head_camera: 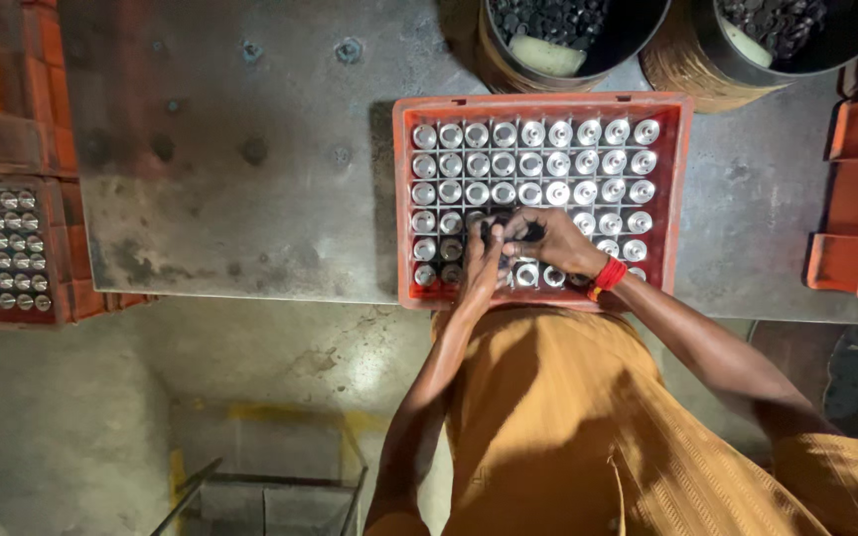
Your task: The person repeatedly picks small dark metal pieces from two metal bins and places them into the empty slots of a red plastic crate filled with silver cylindrical parts. The person works continuously, filling the crate row by row.
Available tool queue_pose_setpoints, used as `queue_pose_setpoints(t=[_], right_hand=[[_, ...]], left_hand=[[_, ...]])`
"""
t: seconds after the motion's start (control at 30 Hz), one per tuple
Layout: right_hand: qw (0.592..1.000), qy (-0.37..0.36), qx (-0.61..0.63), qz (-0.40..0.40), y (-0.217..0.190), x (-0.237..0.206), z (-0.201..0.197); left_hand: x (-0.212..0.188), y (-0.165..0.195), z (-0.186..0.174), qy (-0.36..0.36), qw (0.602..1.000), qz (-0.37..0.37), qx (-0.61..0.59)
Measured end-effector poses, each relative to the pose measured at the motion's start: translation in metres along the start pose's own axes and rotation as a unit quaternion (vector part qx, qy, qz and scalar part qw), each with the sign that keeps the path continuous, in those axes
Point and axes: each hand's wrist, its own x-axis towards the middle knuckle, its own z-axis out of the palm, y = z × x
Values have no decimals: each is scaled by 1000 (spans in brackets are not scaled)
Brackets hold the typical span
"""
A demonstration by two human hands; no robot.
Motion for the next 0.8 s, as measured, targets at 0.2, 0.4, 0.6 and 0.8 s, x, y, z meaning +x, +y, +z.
queue_pose_setpoints(t=[0.2,0.4,0.6,0.8], right_hand=[[948,199,176,176,-20,21,-31],[913,207,-314,-161,-26,70,-68],[868,142,-454,-141,-31,85,-59],[901,129,-412,-50,-47,78,-71]], left_hand=[[6,1,-16,14,950,-38,-310],[1,2,-29,0,962,-7,-273],[-6,7,-33,6,950,-28,-311],[-8,14,-23,0,967,-12,-253]])
